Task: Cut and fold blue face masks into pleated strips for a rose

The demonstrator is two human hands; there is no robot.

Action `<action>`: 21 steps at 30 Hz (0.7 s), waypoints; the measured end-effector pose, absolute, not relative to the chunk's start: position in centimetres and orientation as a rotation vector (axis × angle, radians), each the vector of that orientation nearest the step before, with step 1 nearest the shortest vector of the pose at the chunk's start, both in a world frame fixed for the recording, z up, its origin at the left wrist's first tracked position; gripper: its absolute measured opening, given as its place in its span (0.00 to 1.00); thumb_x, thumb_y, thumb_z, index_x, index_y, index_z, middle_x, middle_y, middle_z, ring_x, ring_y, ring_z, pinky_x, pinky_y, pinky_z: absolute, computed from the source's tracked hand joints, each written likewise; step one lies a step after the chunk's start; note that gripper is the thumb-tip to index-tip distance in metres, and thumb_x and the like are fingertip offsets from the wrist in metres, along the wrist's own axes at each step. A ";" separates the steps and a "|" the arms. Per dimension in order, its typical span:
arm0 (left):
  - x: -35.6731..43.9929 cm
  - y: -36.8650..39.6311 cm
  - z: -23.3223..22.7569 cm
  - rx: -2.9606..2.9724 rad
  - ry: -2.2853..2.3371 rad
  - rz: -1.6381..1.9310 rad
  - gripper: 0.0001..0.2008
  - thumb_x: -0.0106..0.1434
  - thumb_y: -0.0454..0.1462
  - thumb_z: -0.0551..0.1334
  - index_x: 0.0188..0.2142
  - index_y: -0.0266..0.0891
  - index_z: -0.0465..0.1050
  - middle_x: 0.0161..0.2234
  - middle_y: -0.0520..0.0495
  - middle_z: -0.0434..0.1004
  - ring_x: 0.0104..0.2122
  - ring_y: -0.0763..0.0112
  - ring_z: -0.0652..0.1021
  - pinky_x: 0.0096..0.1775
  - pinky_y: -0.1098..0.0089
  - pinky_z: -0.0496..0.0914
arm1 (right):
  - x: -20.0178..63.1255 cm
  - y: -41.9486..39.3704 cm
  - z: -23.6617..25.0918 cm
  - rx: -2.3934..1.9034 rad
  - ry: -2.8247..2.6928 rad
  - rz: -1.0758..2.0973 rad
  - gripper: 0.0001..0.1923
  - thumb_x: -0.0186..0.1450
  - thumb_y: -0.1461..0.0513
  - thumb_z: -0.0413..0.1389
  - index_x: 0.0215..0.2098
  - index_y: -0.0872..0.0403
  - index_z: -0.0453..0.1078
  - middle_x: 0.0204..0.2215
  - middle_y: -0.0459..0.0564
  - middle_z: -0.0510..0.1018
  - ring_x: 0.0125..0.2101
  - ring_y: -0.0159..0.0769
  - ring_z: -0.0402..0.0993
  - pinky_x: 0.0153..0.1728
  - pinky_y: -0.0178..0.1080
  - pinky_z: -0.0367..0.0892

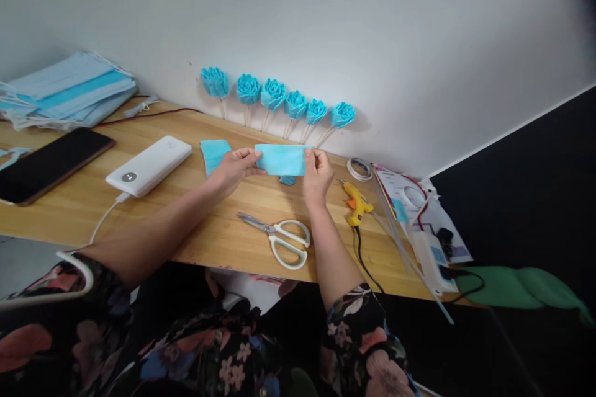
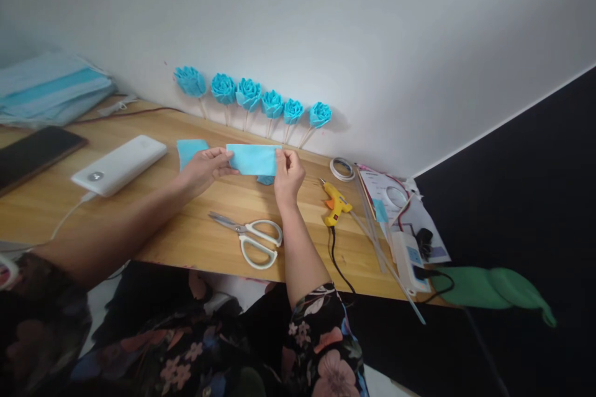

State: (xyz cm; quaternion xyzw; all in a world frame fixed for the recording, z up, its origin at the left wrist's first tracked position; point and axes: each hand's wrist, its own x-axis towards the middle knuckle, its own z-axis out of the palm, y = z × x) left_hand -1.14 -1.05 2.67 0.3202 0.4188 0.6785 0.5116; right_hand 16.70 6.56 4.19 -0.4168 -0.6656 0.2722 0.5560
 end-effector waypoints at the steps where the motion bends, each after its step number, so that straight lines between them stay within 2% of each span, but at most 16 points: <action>1: -1.1 -1.1 2.7 0.766 1.001 1.626 0.21 0.47 0.48 0.77 0.27 0.35 0.72 0.23 0.54 0.67 0.27 0.76 0.73 0.39 0.65 0.77 | 16.7 6.6 4.1 -0.989 -1.576 0.635 0.23 0.65 0.42 0.51 0.28 0.52 0.64 0.21 0.40 0.61 0.25 0.30 0.57 0.29 0.34 0.56; 6: -1.0 -1.2 3.1 0.730 0.925 1.582 0.18 0.51 0.44 0.75 0.30 0.35 0.72 0.25 0.51 0.73 0.27 0.73 0.76 0.34 0.69 0.75 | 16.8 6.8 3.9 -1.005 -1.584 0.622 0.23 0.66 0.43 0.51 0.28 0.52 0.64 0.22 0.41 0.62 0.25 0.31 0.58 0.29 0.34 0.56; 10: -0.7 -1.5 3.7 0.699 0.812 1.555 0.15 0.55 0.40 0.74 0.28 0.37 0.69 0.24 0.53 0.72 0.24 0.75 0.74 0.30 0.72 0.72 | 16.6 6.9 3.6 -1.001 -1.595 0.671 0.23 0.66 0.43 0.51 0.29 0.53 0.65 0.22 0.41 0.62 0.26 0.30 0.58 0.30 0.34 0.57; 16: -0.2 -1.9 4.2 0.718 0.694 1.485 0.13 0.57 0.39 0.72 0.28 0.37 0.70 0.24 0.52 0.72 0.24 0.74 0.74 0.30 0.72 0.70 | 16.2 7.1 3.2 -0.944 -1.589 0.841 0.23 0.65 0.43 0.52 0.28 0.53 0.64 0.22 0.41 0.60 0.26 0.29 0.56 0.28 0.33 0.56; 21: -0.4 -1.6 4.3 0.610 0.711 1.495 0.10 0.60 0.35 0.69 0.29 0.36 0.69 0.25 0.51 0.73 0.25 0.75 0.75 0.29 0.73 0.71 | 16.2 7.3 3.0 -0.876 -1.478 0.929 0.21 0.64 0.44 0.54 0.28 0.53 0.64 0.23 0.41 0.61 0.26 0.29 0.56 0.29 0.33 0.57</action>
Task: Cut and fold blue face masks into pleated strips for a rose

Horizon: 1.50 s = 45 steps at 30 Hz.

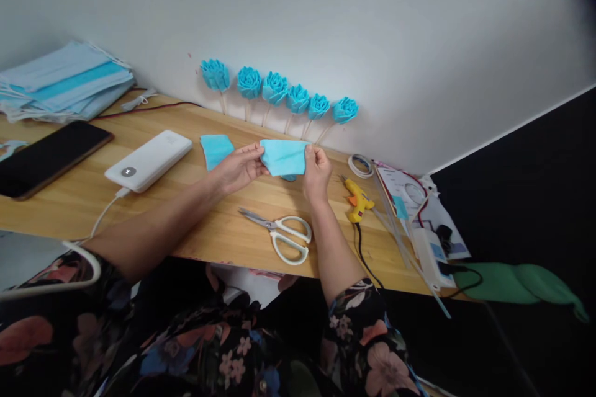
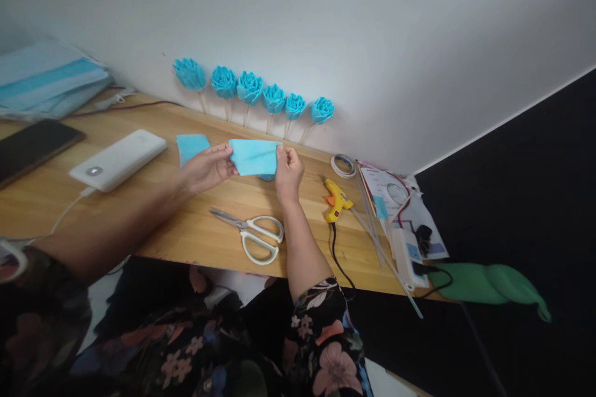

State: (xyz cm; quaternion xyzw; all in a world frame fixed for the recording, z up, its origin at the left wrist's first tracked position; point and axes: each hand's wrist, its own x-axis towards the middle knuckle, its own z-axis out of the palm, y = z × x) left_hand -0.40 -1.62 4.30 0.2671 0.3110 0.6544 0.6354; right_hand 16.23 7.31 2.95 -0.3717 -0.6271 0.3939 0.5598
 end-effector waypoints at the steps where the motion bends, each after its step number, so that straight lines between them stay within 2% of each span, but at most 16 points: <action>1: -0.4 -1.5 4.3 0.582 0.732 1.503 0.09 0.61 0.34 0.68 0.29 0.36 0.69 0.25 0.51 0.73 0.25 0.75 0.75 0.29 0.73 0.71 | 16.2 7.3 2.9 -0.870 -1.456 0.942 0.21 0.64 0.45 0.55 0.28 0.53 0.64 0.24 0.41 0.62 0.26 0.28 0.56 0.29 0.33 0.57; 6: -0.5 -1.4 4.1 0.558 0.801 1.516 0.08 0.64 0.36 0.66 0.32 0.34 0.70 0.25 0.49 0.75 0.26 0.73 0.76 0.28 0.72 0.72 | 16.1 7.4 2.8 -0.865 -1.403 0.954 0.22 0.62 0.44 0.56 0.28 0.54 0.66 0.23 0.40 0.63 0.26 0.28 0.56 0.29 0.32 0.57; 13: -0.5 -1.6 3.8 0.692 0.759 1.457 0.13 0.54 0.37 0.74 0.34 0.35 0.73 0.30 0.48 0.78 0.29 0.72 0.77 0.33 0.71 0.72 | 16.0 7.2 3.1 -0.866 -1.397 0.978 0.22 0.61 0.43 0.58 0.29 0.54 0.67 0.24 0.41 0.64 0.27 0.28 0.58 0.28 0.32 0.59; 19: -0.4 -1.6 3.4 0.723 0.784 1.379 0.16 0.50 0.35 0.76 0.37 0.33 0.79 0.38 0.40 0.83 0.37 0.62 0.80 0.39 0.65 0.73 | 15.9 7.0 2.7 -0.828 -1.471 1.038 0.23 0.61 0.43 0.58 0.28 0.54 0.68 0.22 0.40 0.64 0.25 0.27 0.58 0.26 0.32 0.58; 24: -0.5 -1.3 3.0 0.677 0.809 1.462 0.14 0.51 0.35 0.75 0.36 0.32 0.80 0.36 0.40 0.83 0.35 0.62 0.80 0.39 0.64 0.73 | 16.0 7.0 2.6 -0.833 -1.490 1.158 0.26 0.61 0.39 0.56 0.30 0.53 0.70 0.17 0.39 0.62 0.18 0.26 0.56 0.19 0.32 0.55; 29: -0.7 -1.1 3.1 0.596 0.823 1.560 0.12 0.51 0.33 0.74 0.35 0.33 0.79 0.34 0.43 0.83 0.32 0.67 0.79 0.34 0.68 0.72 | 15.8 7.0 2.8 -0.793 -1.494 1.304 0.32 0.60 0.35 0.52 0.36 0.54 0.73 0.17 0.41 0.68 0.18 0.28 0.64 0.21 0.33 0.62; 32: -0.6 -1.2 3.3 0.593 0.832 1.555 0.11 0.51 0.33 0.74 0.36 0.33 0.79 0.34 0.43 0.82 0.32 0.67 0.79 0.34 0.69 0.72 | 15.8 7.0 2.7 -0.791 -1.525 1.337 0.30 0.60 0.35 0.53 0.30 0.53 0.71 0.18 0.41 0.69 0.20 0.28 0.66 0.22 0.33 0.64; 37: -0.6 -1.2 3.4 0.598 0.836 1.557 0.10 0.51 0.33 0.74 0.34 0.33 0.78 0.32 0.44 0.82 0.30 0.68 0.78 0.33 0.69 0.72 | 16.0 6.9 2.7 -0.793 -1.601 1.265 0.26 0.58 0.40 0.60 0.21 0.52 0.65 0.17 0.41 0.68 0.20 0.26 0.65 0.24 0.32 0.64; 45: -0.9 -1.0 3.1 0.619 0.861 1.596 0.12 0.50 0.35 0.74 0.34 0.33 0.79 0.32 0.44 0.82 0.29 0.69 0.77 0.33 0.69 0.71 | 16.0 6.9 2.7 -0.801 -1.576 1.291 0.26 0.58 0.40 0.60 0.23 0.52 0.66 0.19 0.40 0.65 0.22 0.27 0.64 0.25 0.32 0.65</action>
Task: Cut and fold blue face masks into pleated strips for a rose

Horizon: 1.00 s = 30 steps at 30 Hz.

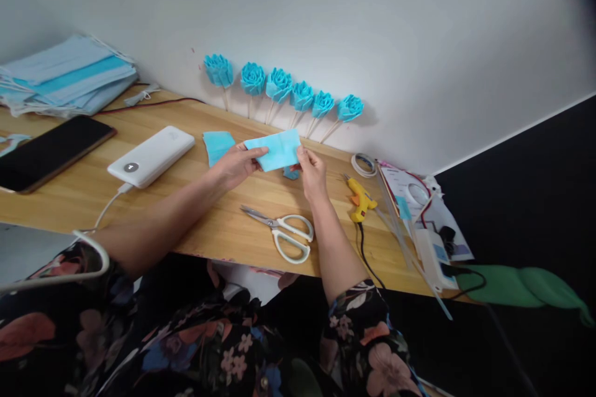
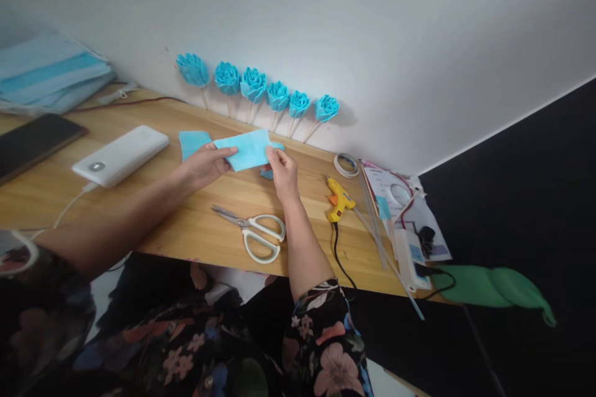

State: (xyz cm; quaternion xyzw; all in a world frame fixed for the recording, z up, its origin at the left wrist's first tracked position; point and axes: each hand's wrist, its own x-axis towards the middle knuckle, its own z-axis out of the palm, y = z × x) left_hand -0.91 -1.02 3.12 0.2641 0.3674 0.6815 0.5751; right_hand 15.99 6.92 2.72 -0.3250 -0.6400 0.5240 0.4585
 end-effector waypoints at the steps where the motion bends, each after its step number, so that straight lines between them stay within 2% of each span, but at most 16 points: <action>1: -0.9 -1.1 3.1 0.626 0.865 1.587 0.13 0.50 0.35 0.75 0.34 0.33 0.79 0.32 0.44 0.82 0.29 0.68 0.78 0.33 0.68 0.71 | 16.0 7.0 2.7 -0.798 -1.570 1.311 0.26 0.58 0.40 0.60 0.23 0.52 0.66 0.20 0.40 0.64 0.22 0.27 0.64 0.25 0.32 0.65; 8: -0.3 -1.4 3.2 0.689 0.893 1.515 0.17 0.48 0.38 0.77 0.35 0.32 0.80 0.34 0.41 0.83 0.32 0.64 0.80 0.37 0.65 0.72 | 16.1 6.8 2.5 -0.784 -1.631 1.217 0.24 0.60 0.43 0.60 0.25 0.53 0.65 0.22 0.40 0.61 0.25 0.27 0.56 0.26 0.32 0.57; 11: -0.4 -1.4 3.2 0.695 0.891 1.532 0.16 0.49 0.39 0.76 0.34 0.32 0.79 0.31 0.44 0.81 0.29 0.67 0.78 0.34 0.67 0.71 | 16.1 6.7 2.7 -0.846 -1.609 1.111 0.25 0.61 0.42 0.58 0.23 0.53 0.61 0.21 0.40 0.56 0.24 0.27 0.52 0.25 0.32 0.53; 15: -0.9 -1.3 3.1 0.701 0.864 1.588 0.12 0.53 0.39 0.75 0.31 0.35 0.76 0.28 0.48 0.78 0.29 0.71 0.77 0.35 0.68 0.72 | 16.0 6.8 3.0 -0.863 -1.545 1.038 0.26 0.61 0.41 0.57 0.23 0.52 0.57 0.21 0.40 0.53 0.25 0.27 0.49 0.25 0.32 0.51; 30: -1.1 -1.1 2.8 0.611 0.866 1.661 0.13 0.50 0.35 0.77 0.25 0.34 0.74 0.25 0.53 0.72 0.28 0.75 0.76 0.40 0.68 0.76 | 16.3 7.4 2.6 -0.896 -1.512 0.901 0.30 0.62 0.40 0.56 0.21 0.50 0.50 0.21 0.40 0.48 0.25 0.27 0.46 0.24 0.33 0.47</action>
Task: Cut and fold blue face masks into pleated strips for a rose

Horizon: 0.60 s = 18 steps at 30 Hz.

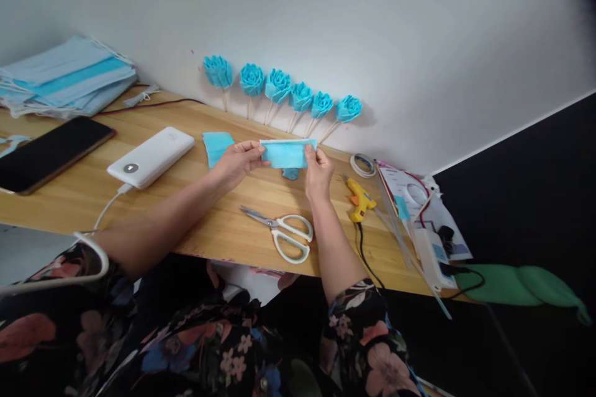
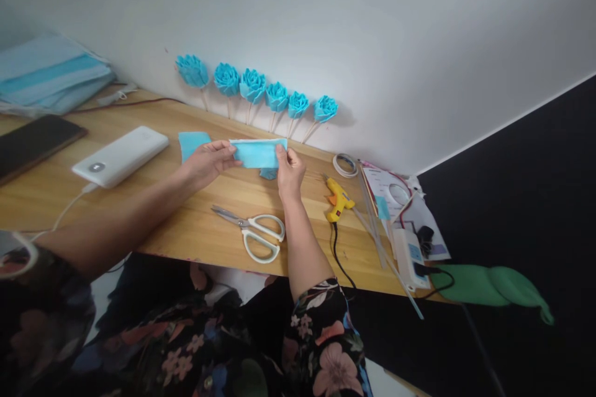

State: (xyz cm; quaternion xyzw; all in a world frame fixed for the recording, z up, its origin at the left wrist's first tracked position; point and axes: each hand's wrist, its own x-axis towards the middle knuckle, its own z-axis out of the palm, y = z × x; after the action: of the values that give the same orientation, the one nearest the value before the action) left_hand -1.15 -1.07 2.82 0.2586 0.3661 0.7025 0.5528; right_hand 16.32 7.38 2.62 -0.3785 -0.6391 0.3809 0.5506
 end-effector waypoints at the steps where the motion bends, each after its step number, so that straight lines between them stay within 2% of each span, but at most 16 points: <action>1: -1.2 -1.1 2.8 0.615 0.861 1.661 0.12 0.50 0.35 0.76 0.25 0.34 0.74 0.24 0.54 0.72 0.28 0.75 0.76 0.41 0.67 0.76 | 16.3 7.4 2.6 -0.897 -1.518 0.902 0.29 0.62 0.40 0.56 0.21 0.50 0.50 0.21 0.40 0.48 0.25 0.27 0.46 0.24 0.33 0.47; 3: -1.2 -1.1 2.9 0.634 0.851 1.669 0.12 0.52 0.35 0.76 0.25 0.34 0.74 0.24 0.53 0.72 0.28 0.75 0.76 0.41 0.67 0.76 | 16.3 7.4 2.6 -0.880 -1.533 0.908 0.29 0.62 0.41 0.56 0.21 0.50 0.50 0.21 0.40 0.48 0.25 0.27 0.46 0.24 0.33 0.47; 8: -1.1 -1.1 2.9 0.696 0.866 1.655 0.14 0.52 0.39 0.76 0.33 0.35 0.77 0.33 0.47 0.80 0.34 0.70 0.79 0.40 0.67 0.75 | 16.3 7.2 2.8 -0.868 -1.590 0.903 0.26 0.63 0.44 0.56 0.21 0.51 0.53 0.21 0.40 0.49 0.25 0.27 0.47 0.25 0.33 0.49; 14: -1.2 -1.1 2.8 0.729 0.900 1.674 0.16 0.52 0.41 0.75 0.23 0.35 0.72 0.24 0.52 0.72 0.28 0.74 0.75 0.39 0.66 0.76 | 16.3 6.9 3.1 -0.855 -1.562 0.937 0.24 0.62 0.46 0.57 0.20 0.52 0.56 0.21 0.40 0.51 0.25 0.27 0.49 0.25 0.32 0.50; 18: -1.2 -1.0 2.8 0.698 0.894 1.698 0.14 0.49 0.40 0.77 0.23 0.35 0.74 0.25 0.52 0.72 0.29 0.75 0.75 0.39 0.68 0.76 | 16.2 7.0 3.2 -0.824 -1.500 0.988 0.21 0.61 0.48 0.59 0.22 0.53 0.61 0.21 0.40 0.54 0.25 0.27 0.51 0.25 0.32 0.52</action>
State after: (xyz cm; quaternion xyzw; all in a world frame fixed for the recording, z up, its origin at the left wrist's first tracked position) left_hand -1.18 -1.01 2.77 0.2915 0.3732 0.7090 0.5226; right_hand 16.19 6.96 3.18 -0.3482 -0.6337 0.4174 0.5504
